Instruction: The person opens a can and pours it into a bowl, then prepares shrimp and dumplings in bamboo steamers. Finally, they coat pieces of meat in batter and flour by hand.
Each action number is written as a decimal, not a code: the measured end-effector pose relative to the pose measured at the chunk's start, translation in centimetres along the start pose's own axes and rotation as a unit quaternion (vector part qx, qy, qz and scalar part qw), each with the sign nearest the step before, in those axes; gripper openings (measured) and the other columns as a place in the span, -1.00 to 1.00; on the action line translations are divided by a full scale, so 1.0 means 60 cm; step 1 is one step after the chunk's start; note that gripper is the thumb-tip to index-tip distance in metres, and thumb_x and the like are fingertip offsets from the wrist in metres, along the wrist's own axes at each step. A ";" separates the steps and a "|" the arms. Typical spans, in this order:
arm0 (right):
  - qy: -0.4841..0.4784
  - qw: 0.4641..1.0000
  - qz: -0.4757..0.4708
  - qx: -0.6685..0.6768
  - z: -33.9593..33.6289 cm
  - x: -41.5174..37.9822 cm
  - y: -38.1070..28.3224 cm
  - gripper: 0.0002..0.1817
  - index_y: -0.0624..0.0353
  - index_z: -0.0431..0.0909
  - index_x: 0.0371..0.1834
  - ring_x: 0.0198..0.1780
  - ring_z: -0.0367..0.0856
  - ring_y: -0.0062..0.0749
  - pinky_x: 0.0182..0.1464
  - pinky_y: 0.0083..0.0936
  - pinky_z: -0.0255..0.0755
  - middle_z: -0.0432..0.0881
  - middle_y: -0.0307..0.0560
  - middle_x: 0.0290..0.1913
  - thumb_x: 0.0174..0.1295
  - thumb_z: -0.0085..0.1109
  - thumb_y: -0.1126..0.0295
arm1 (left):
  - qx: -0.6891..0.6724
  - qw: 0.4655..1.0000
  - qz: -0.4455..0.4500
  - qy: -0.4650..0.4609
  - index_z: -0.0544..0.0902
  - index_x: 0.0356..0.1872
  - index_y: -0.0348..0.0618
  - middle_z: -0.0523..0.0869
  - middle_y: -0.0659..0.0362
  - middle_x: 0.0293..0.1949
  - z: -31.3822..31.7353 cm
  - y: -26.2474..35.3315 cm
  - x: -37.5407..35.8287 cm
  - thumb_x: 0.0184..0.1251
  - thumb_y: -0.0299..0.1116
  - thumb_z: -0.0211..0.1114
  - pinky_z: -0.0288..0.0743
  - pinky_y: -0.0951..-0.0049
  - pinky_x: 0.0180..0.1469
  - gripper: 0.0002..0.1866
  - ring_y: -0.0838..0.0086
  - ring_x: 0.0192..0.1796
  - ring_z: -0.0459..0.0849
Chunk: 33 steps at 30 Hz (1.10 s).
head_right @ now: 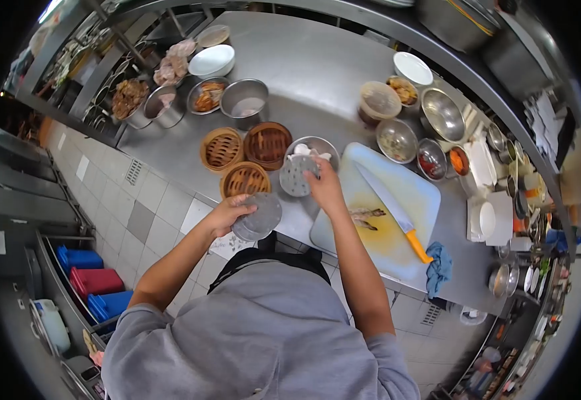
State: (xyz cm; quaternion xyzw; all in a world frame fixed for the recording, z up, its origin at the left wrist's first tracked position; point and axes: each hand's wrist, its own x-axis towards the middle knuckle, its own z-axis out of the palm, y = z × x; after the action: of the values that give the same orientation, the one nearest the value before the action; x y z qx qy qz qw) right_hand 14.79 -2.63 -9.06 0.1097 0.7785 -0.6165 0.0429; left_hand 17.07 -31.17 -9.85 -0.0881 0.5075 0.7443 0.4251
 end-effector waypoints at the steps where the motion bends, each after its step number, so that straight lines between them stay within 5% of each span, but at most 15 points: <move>1: 0.006 0.999 0.003 0.037 0.028 0.030 -0.009 -0.53 0.19 0.38 0.30 -0.40 0.64 -0.47 -0.46 -0.52 0.54 0.69 -0.03 -0.21 0.35 0.20 0.38 | -0.010 1.000 0.007 0.010 0.56 0.18 -0.21 0.73 0.14 0.01 -0.013 0.009 -0.004 0.43 -0.40 0.27 0.61 0.36 0.13 -0.66 0.43 0.01 0.72; 5: -0.027 0.987 0.099 0.127 0.086 0.106 -0.044 -0.41 0.21 0.37 0.34 -0.41 0.65 -0.46 -0.46 -0.50 0.51 0.71 0.02 -0.22 0.31 0.28 0.21 | -0.012 0.999 0.003 0.049 0.62 0.10 -0.20 0.76 0.16 -0.07 -0.058 0.025 -0.005 0.45 -0.30 0.30 0.64 0.40 0.04 -0.70 0.47 -0.08 0.75; 8: -0.138 0.972 0.131 -0.139 0.106 0.066 -0.098 -0.27 0.26 0.35 0.35 -0.38 0.66 -0.47 -0.45 -0.51 0.51 0.71 0.04 -0.24 0.24 0.34 0.02 | -0.018 0.998 0.004 0.053 0.65 0.03 -0.22 0.78 0.16 -0.12 -0.079 0.032 -0.001 0.44 -0.24 0.32 0.64 0.42 0.00 -0.71 0.47 -0.14 0.76; 10: -0.278 0.947 0.016 -0.160 0.137 0.039 -0.050 -0.25 0.26 0.39 0.32 -0.46 0.60 -0.53 -0.48 -0.57 0.48 0.67 -0.09 -0.26 0.20 0.40 0.01 | -0.008 0.999 0.002 0.033 0.66 0.01 -0.22 0.78 0.16 -0.14 -0.099 0.037 0.001 0.42 -0.22 0.34 0.64 0.43 -0.01 -0.69 0.46 -0.14 0.76; 11: -0.323 0.920 -0.005 -0.223 0.152 0.031 -0.042 -0.40 0.27 0.41 0.22 -0.54 0.53 -0.56 -0.52 -0.60 0.44 0.64 -0.13 -0.32 0.24 0.37 0.13 | 0.005 1.000 -0.003 0.015 0.65 0.02 -0.22 0.77 0.16 -0.13 -0.109 0.040 0.000 0.41 -0.22 0.35 0.64 0.42 -0.02 -0.68 0.46 -0.12 0.75; 14: -0.117 0.993 0.029 -0.017 0.192 0.023 -0.051 -0.56 0.27 0.43 0.10 -0.58 0.49 -0.57 -0.55 -0.62 0.40 0.62 -0.15 -0.37 0.28 0.32 0.27 | 0.069 0.997 -0.018 -0.004 0.62 0.08 -0.21 0.74 0.14 -0.09 -0.148 0.055 -0.011 0.37 -0.31 0.34 0.64 0.40 -0.01 -0.68 0.44 -0.05 0.73; 15: -0.075 0.991 0.095 -0.063 0.188 0.028 -0.066 -0.63 0.35 0.45 0.02 -0.23 0.68 -0.08 -0.04 -0.22 0.52 0.67 0.14 -0.25 0.29 0.27 0.32 | 0.095 0.995 -0.023 -0.004 0.61 0.10 -0.20 0.73 0.13 -0.07 -0.166 0.061 -0.020 0.36 -0.36 0.32 0.64 0.40 0.00 -0.67 0.44 -0.03 0.73; 16: -0.058 0.990 0.010 -0.128 0.197 0.040 -0.066 -0.55 0.31 0.46 0.09 -0.16 0.68 0.02 -0.03 -0.24 0.52 0.66 0.19 -0.15 0.25 0.31 0.28 | 0.052 0.998 -0.028 0.017 0.59 0.14 -0.20 0.72 0.13 -0.05 -0.186 0.068 -0.027 0.33 -0.41 0.29 0.65 0.39 0.00 -0.64 0.43 -0.02 0.72; 18: -0.105 0.967 -0.013 -0.233 0.196 0.030 -0.064 -0.50 0.27 0.47 0.16 -0.07 0.67 0.04 0.00 -0.24 0.51 0.66 0.18 -0.14 0.21 0.35 0.26 | -0.029 0.997 -0.039 0.057 0.54 0.21 -0.19 0.69 0.12 -0.02 -0.220 0.086 -0.036 0.28 -0.51 0.21 0.65 0.37 0.02 -0.57 0.41 0.00 0.70; 21: -0.006 0.933 -0.126 -0.336 0.212 0.015 -0.057 -0.44 0.22 0.48 0.22 -0.11 0.66 -0.02 -0.02 -0.25 0.51 0.64 0.11 -0.21 0.19 0.38 0.23 | -0.019 0.999 -0.010 0.043 0.51 0.26 -0.17 0.69 0.17 -0.04 -0.251 0.128 -0.020 0.28 -0.51 0.20 0.64 0.43 0.00 -0.52 0.47 -0.07 0.69; 24: -0.029 0.960 -0.143 -0.239 0.197 0.005 -0.047 -0.44 0.19 0.49 0.24 -0.20 0.65 -0.12 -0.08 -0.30 0.51 0.63 0.03 -0.25 0.20 0.37 0.21 | 0.064 0.995 0.024 0.072 0.55 0.19 -0.20 0.68 0.22 -0.08 -0.262 0.168 0.013 0.37 -0.35 0.28 0.57 0.55 -0.06 -0.61 0.57 -0.12 0.64; 27: -0.109 0.980 -0.040 -0.163 0.175 -0.037 -0.064 -0.47 0.18 0.53 0.22 -0.33 0.55 -0.39 -0.18 -0.45 0.48 0.60 -0.11 -0.33 0.22 0.37 0.21 | 0.109 0.987 0.031 0.111 0.60 0.05 -0.25 0.67 0.25 -0.15 -0.263 0.187 0.040 0.43 -0.21 0.33 0.52 0.61 -0.08 -0.65 0.60 -0.15 0.61; 30: -0.129 0.982 -0.005 -0.139 0.156 -0.078 -0.055 -0.48 0.14 0.54 0.24 -0.38 0.48 -0.50 -0.25 -0.51 0.44 0.60 -0.17 -0.36 0.24 0.36 0.21 | 0.228 0.971 0.011 0.066 0.60 0.00 -0.22 0.66 0.26 -0.19 -0.283 0.178 0.027 0.41 -0.28 0.33 0.51 0.63 -0.12 -0.72 0.63 -0.19 0.59; 33: -0.142 0.982 0.046 -0.116 0.141 -0.111 -0.037 -0.50 0.10 0.52 0.27 -0.33 0.51 -0.56 -0.24 -0.54 0.47 0.63 -0.20 -0.25 0.28 0.33 0.26 | 0.207 0.978 -0.020 0.023 0.58 0.00 -0.20 0.67 0.24 -0.17 -0.270 0.170 -0.006 0.39 -0.36 0.33 0.52 0.60 -0.08 -0.75 0.58 -0.15 0.62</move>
State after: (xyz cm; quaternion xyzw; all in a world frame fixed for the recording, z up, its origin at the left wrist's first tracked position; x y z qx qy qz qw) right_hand 20.21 -12.08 -7.60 0.0510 0.8248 -0.5286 0.1939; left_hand 5.06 -46.07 -10.33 -0.0251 0.6587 0.6121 0.4368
